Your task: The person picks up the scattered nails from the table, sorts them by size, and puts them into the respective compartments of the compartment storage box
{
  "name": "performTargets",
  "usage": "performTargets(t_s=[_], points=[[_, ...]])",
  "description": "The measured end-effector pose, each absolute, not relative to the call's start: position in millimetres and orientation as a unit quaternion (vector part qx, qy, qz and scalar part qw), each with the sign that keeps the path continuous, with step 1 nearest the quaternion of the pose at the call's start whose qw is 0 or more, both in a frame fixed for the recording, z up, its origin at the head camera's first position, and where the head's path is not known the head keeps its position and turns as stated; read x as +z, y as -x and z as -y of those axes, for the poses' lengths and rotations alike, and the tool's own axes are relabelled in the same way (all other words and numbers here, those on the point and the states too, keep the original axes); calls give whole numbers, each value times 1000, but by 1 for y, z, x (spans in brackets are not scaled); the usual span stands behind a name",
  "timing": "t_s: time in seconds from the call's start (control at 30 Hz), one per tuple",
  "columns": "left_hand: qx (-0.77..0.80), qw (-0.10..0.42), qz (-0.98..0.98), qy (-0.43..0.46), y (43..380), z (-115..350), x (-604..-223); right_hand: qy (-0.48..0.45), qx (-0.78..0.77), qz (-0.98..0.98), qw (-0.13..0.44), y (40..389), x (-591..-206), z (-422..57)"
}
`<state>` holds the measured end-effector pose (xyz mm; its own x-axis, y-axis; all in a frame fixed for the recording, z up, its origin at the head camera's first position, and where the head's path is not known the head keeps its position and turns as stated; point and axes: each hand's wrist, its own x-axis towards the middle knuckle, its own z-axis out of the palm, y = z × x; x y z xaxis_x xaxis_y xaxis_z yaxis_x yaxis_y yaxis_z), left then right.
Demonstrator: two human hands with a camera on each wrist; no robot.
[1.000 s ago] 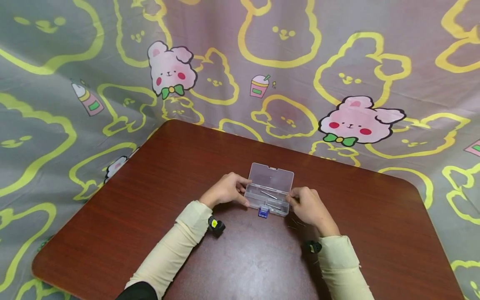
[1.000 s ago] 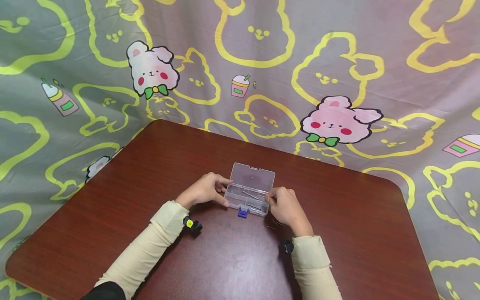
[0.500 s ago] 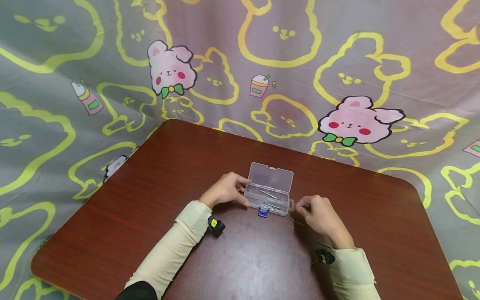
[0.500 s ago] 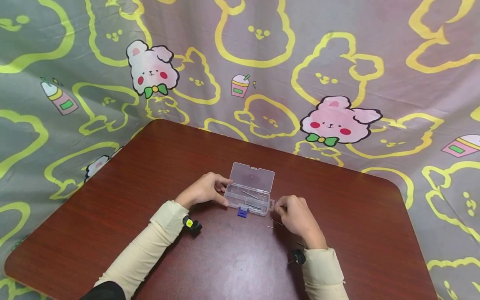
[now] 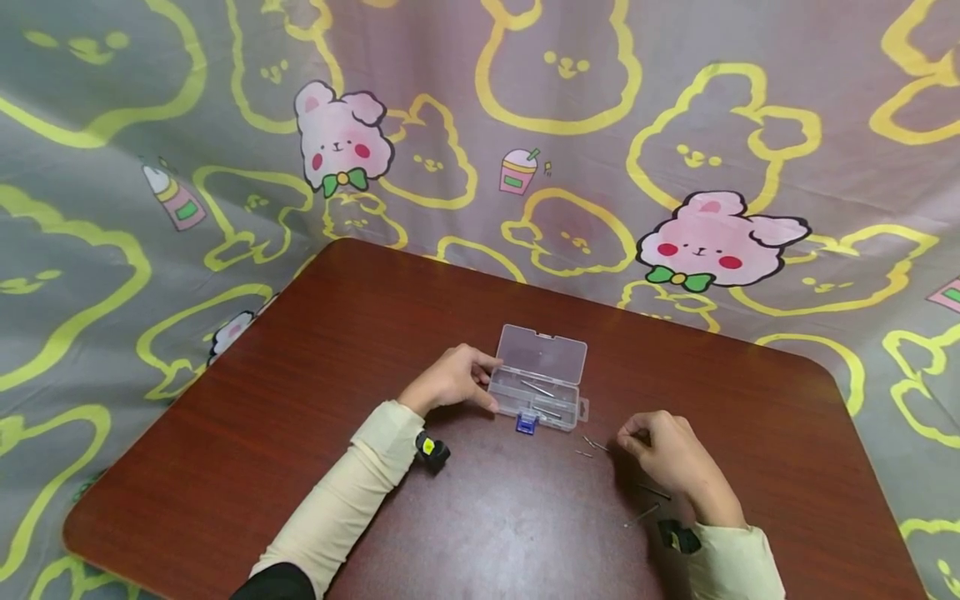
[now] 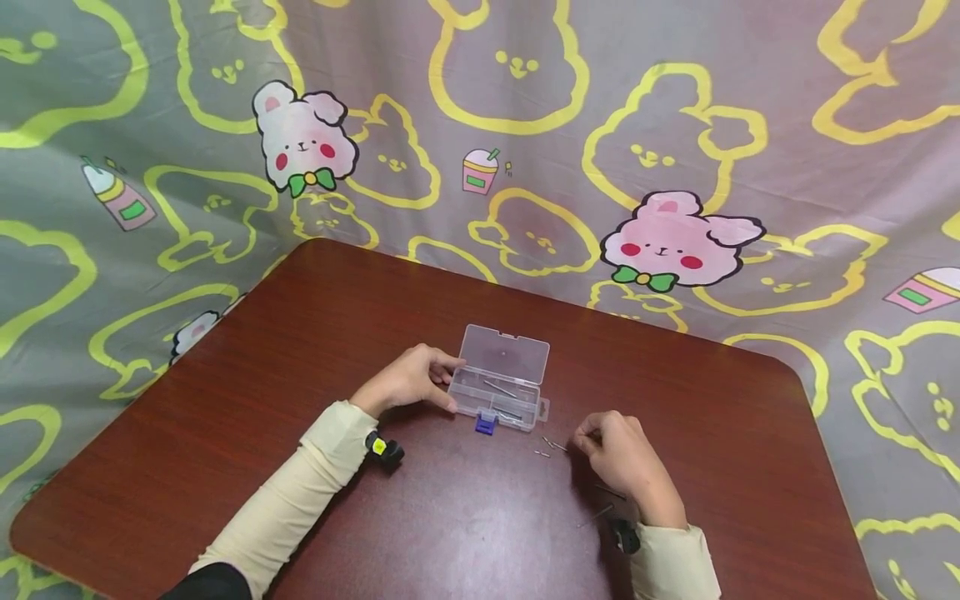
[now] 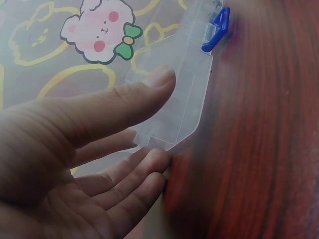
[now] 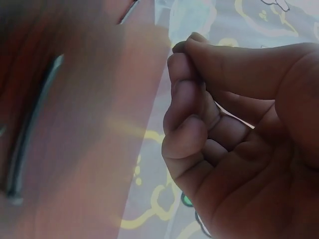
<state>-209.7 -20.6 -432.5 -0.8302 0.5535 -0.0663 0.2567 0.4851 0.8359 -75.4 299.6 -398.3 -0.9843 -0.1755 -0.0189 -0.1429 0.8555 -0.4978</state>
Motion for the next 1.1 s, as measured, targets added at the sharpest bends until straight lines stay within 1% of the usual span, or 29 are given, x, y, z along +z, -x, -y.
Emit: performTargets(t_s=[0.27,0.5,0.67,1.1], points=[[448,166,-845,-239,209,20,-433,62,-255,-963,54,60,-404,-312],[448,168,-844,-241,209,20,-431,50,-248,-966,59,48,-411,-323],[448,168,-844,-241,210,20,-431,21,-258,-963,72,40,-414,-328],[446,169,-846,-238,209,20,-430,-13,-268,-959,89,29,-421,-335]])
